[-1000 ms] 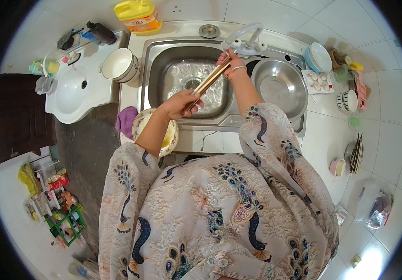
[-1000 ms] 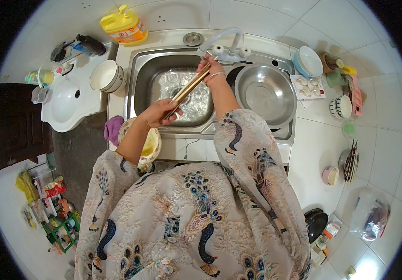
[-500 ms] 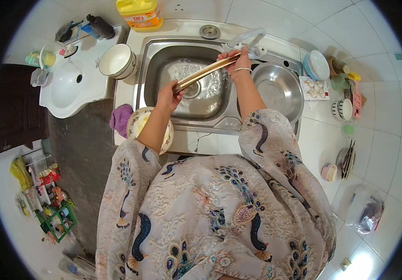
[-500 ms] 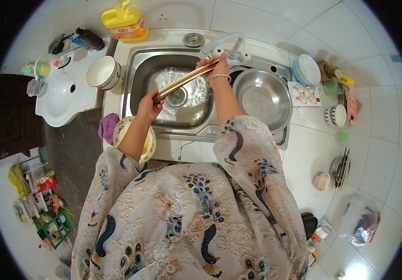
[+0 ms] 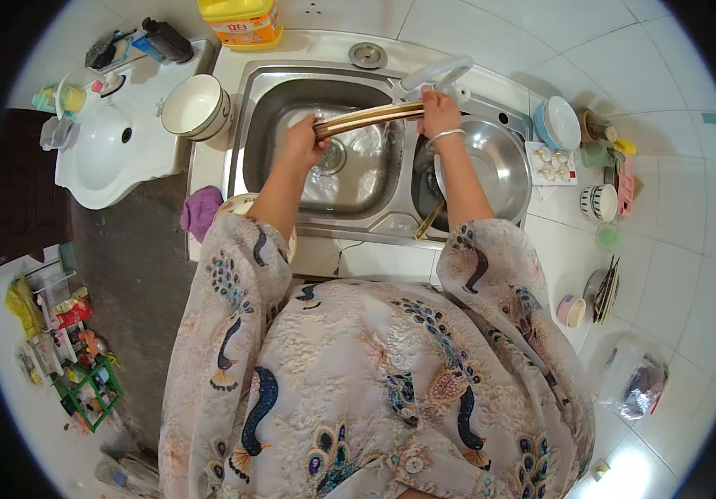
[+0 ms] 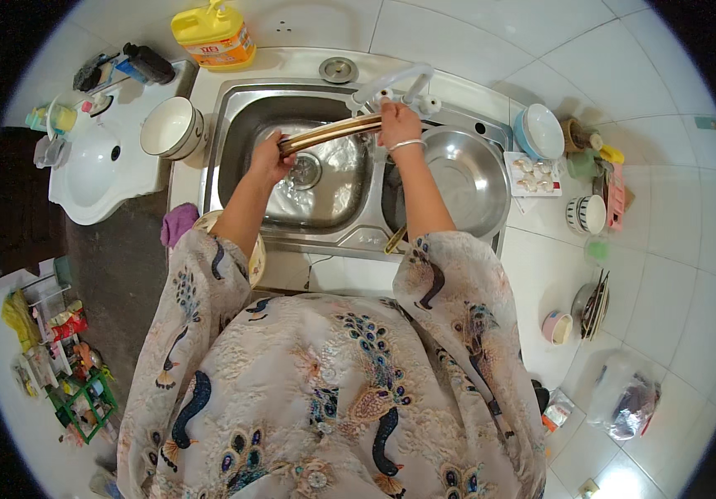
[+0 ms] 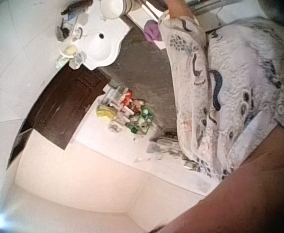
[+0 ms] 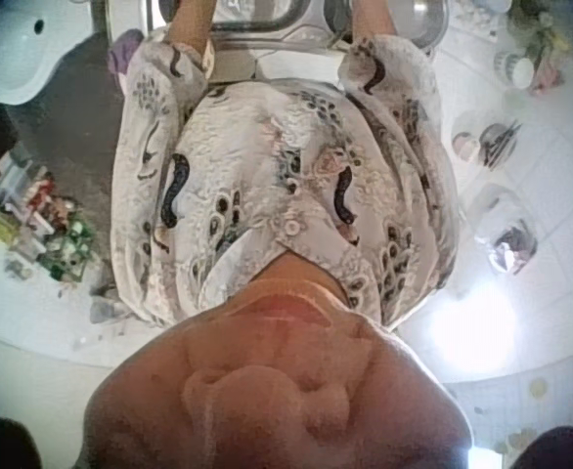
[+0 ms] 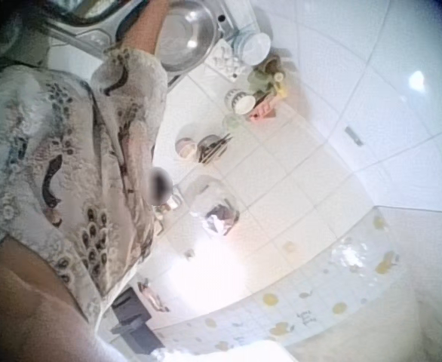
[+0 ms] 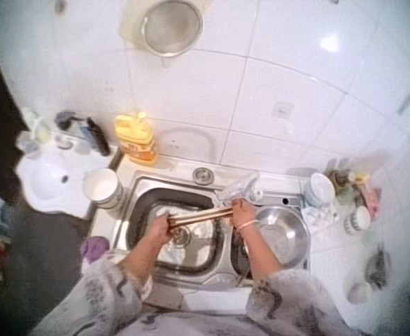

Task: The person washes a white bowl, a pair of chopsticks, and a patterned plate in a double-basin stainless steel sink. They use a sponge to scrub the items and rinse them under running water, placing the cleaned items into the adjacent basin.

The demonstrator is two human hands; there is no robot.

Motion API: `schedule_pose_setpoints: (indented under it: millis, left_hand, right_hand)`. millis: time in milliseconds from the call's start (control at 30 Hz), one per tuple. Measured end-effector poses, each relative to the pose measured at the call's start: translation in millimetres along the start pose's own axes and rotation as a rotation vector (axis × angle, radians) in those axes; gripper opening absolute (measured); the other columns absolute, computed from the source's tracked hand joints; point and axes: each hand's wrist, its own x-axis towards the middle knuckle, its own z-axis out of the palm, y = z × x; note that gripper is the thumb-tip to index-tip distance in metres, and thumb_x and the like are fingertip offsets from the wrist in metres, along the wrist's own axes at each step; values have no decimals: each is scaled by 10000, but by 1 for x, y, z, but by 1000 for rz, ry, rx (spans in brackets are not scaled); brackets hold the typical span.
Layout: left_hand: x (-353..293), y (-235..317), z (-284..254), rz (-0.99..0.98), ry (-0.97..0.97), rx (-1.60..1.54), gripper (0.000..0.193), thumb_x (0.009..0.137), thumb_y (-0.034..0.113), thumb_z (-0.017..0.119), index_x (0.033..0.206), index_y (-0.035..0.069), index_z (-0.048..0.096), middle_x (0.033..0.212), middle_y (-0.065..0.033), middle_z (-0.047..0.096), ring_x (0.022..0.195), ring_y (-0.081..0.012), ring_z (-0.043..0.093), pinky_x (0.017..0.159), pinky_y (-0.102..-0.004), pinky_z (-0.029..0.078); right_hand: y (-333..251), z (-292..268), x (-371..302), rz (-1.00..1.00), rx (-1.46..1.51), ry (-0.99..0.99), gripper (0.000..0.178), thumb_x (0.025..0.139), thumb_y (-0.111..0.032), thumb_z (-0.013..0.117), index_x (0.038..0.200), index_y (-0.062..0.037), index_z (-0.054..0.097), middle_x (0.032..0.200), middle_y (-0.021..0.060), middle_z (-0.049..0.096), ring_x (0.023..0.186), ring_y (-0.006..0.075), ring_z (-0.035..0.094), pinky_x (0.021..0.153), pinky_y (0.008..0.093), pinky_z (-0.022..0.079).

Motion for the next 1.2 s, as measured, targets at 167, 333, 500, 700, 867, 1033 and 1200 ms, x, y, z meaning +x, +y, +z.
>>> schedule_pose_setpoints:
  millis: [167, 333, 500, 700, 867, 1033, 1200]
  left_hand:
    - [29, -23, 42, -39, -121, -212, 297, 924, 321, 397, 897, 56, 528, 750, -82, 559, 571, -169, 492, 449, -274, 424]
    - [13, -19, 81, 8, -310, -537, 258, 915, 290, 423, 883, 61, 538, 977, -113, 590, 957, -258, 541, 850, -394, 436]
    - [9, -17, 104, 49, -338, -957, 305, 920, 292, 399, 853, 13, 503, 928, -160, 567, 939, -279, 541, 924, -451, 398]
    - [32, -22, 103, -17, -331, -719, 287, 918, 318, 424, 767, 78, 472, 587, -1, 433, 570, -151, 468, 636, -362, 444]
    - [39, -27, 115, 28, -119, -691, 331, 912, 360, 431, 716, 93, 425, 548, -3, 358, 503, -148, 389, 512, -303, 399]
    - [37, -43, 138, -18, 21, -623, 287, 918, 294, 433, 831, 28, 496, 668, -58, 489, 607, -204, 511, 607, -332, 491]
    - [33, -55, 143, -138, -123, -738, 241, 912, 243, 433, 852, 12, 468, 711, -90, 530, 585, -226, 529, 673, -396, 504]
  right_hand:
    - [6, -44, -11, 32, 241, 176, 274, 851, -266, 548, 858, 8, 536, 630, 87, 570, 432, 141, 542, 364, 238, 417]
    - [41, -72, -24, 99, 728, 183, 193, 841, -197, 569, 805, -15, 515, 669, 83, 558, 483, 169, 545, 430, 278, 451]
    - [53, -69, -42, 102, 859, 108, 168, 853, -158, 535, 855, 10, 529, 710, 93, 563, 531, 192, 555, 479, 305, 475]
    - [57, -59, -50, 127, 710, 248, 183, 865, -168, 522, 855, 15, 526, 721, 107, 571, 532, 167, 568, 464, 270, 481]
    - [41, -36, -67, -177, 450, 289, 179, 874, -165, 520, 818, 6, 527, 661, 69, 559, 494, 127, 554, 457, 240, 464]
    - [24, -35, -79, -375, 193, 335, 198, 862, -156, 552, 741, -2, 528, 609, 44, 555, 485, 90, 542, 457, 210, 437]
    - [14, -48, -73, -316, 131, 404, 268, 881, -207, 522, 703, -7, 502, 548, 56, 529, 438, 96, 513, 408, 221, 412]
